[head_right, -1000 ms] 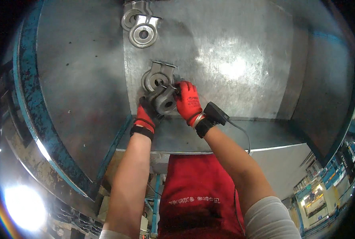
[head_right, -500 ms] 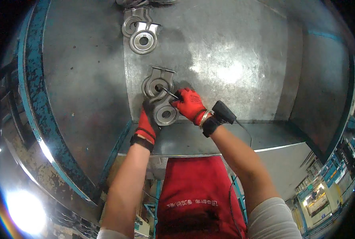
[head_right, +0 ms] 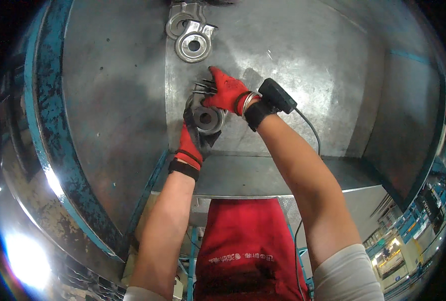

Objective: Load metal workpieces into a stamping press, activate the press using safety buttons, and remove finished parts.

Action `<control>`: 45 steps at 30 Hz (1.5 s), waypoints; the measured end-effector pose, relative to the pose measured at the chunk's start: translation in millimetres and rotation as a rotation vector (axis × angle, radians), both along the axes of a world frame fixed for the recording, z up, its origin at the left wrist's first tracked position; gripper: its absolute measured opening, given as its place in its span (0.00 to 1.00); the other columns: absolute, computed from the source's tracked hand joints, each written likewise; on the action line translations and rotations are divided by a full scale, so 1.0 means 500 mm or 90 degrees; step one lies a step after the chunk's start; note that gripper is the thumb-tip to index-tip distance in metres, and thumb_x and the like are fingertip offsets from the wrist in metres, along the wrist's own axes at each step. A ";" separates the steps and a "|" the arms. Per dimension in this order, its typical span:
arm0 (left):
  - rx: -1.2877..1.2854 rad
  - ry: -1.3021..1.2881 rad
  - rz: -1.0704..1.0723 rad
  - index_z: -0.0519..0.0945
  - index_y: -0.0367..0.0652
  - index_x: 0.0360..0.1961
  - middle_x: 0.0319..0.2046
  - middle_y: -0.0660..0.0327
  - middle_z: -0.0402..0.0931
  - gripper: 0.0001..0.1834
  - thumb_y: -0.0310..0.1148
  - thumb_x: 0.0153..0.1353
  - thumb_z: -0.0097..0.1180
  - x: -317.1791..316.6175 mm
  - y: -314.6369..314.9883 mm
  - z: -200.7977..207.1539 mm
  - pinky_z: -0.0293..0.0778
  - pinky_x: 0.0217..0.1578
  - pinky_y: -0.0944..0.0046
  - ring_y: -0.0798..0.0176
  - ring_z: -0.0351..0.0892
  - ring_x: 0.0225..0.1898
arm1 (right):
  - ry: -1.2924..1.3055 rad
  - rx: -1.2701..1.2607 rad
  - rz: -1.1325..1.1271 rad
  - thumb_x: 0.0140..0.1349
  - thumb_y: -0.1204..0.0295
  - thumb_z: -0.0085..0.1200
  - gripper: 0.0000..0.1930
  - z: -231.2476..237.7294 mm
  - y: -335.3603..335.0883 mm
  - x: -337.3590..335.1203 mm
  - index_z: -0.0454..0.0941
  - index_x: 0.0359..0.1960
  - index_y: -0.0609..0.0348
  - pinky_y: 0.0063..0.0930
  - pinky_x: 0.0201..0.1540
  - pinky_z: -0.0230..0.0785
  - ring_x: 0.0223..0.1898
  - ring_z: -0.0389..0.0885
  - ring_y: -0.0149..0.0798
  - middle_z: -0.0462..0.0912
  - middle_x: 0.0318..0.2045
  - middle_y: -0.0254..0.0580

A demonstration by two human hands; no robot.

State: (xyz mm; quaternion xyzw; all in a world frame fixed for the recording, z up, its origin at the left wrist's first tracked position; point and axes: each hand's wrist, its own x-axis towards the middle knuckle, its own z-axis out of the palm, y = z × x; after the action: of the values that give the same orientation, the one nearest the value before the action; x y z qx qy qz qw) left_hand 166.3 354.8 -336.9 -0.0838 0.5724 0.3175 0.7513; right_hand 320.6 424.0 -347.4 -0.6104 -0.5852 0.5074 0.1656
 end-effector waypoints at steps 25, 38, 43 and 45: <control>0.024 0.163 -0.031 0.58 0.56 0.61 0.54 0.58 0.64 0.34 0.47 0.54 0.57 -0.041 -0.004 -0.026 0.68 0.46 0.52 0.56 0.66 0.53 | 0.367 -0.399 -0.063 0.45 0.65 0.64 0.25 -0.029 -0.041 0.004 0.75 0.45 0.63 0.25 0.45 0.66 0.39 0.76 0.33 0.80 0.35 0.39; 0.419 0.365 -0.295 0.59 0.50 0.62 0.51 0.47 0.62 0.43 0.43 0.46 0.67 0.055 -0.102 0.315 0.63 0.55 0.58 0.51 0.66 0.53 | 0.471 -0.493 -0.253 0.52 0.70 0.57 0.24 0.342 -0.192 0.163 0.70 0.52 0.63 0.23 0.48 0.62 0.44 0.73 0.30 0.77 0.44 0.35; 0.476 0.536 -0.359 0.62 0.50 0.60 0.47 0.44 0.68 0.40 0.52 0.48 0.62 0.048 -0.212 0.513 0.68 0.49 0.55 0.46 0.71 0.49 | 0.420 -0.476 -0.158 0.50 0.71 0.57 0.23 0.498 -0.265 0.181 0.71 0.51 0.59 0.19 0.33 0.63 0.32 0.71 0.24 0.76 0.35 0.30; 0.503 0.611 -0.357 0.68 0.48 0.57 0.45 0.44 0.71 0.38 0.56 0.47 0.61 0.036 -0.248 0.587 0.68 0.47 0.55 0.47 0.72 0.48 | 0.355 -0.542 -0.137 0.49 0.72 0.56 0.22 0.517 -0.302 0.188 0.72 0.49 0.58 0.22 0.34 0.65 0.33 0.73 0.27 0.78 0.34 0.32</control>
State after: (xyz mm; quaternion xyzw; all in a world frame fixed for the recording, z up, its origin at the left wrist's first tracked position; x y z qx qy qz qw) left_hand 184.2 230.8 -43.3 0.4983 0.6834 0.2978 0.4426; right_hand 414.8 273.1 -88.8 -0.5223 -0.1944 0.8238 0.1035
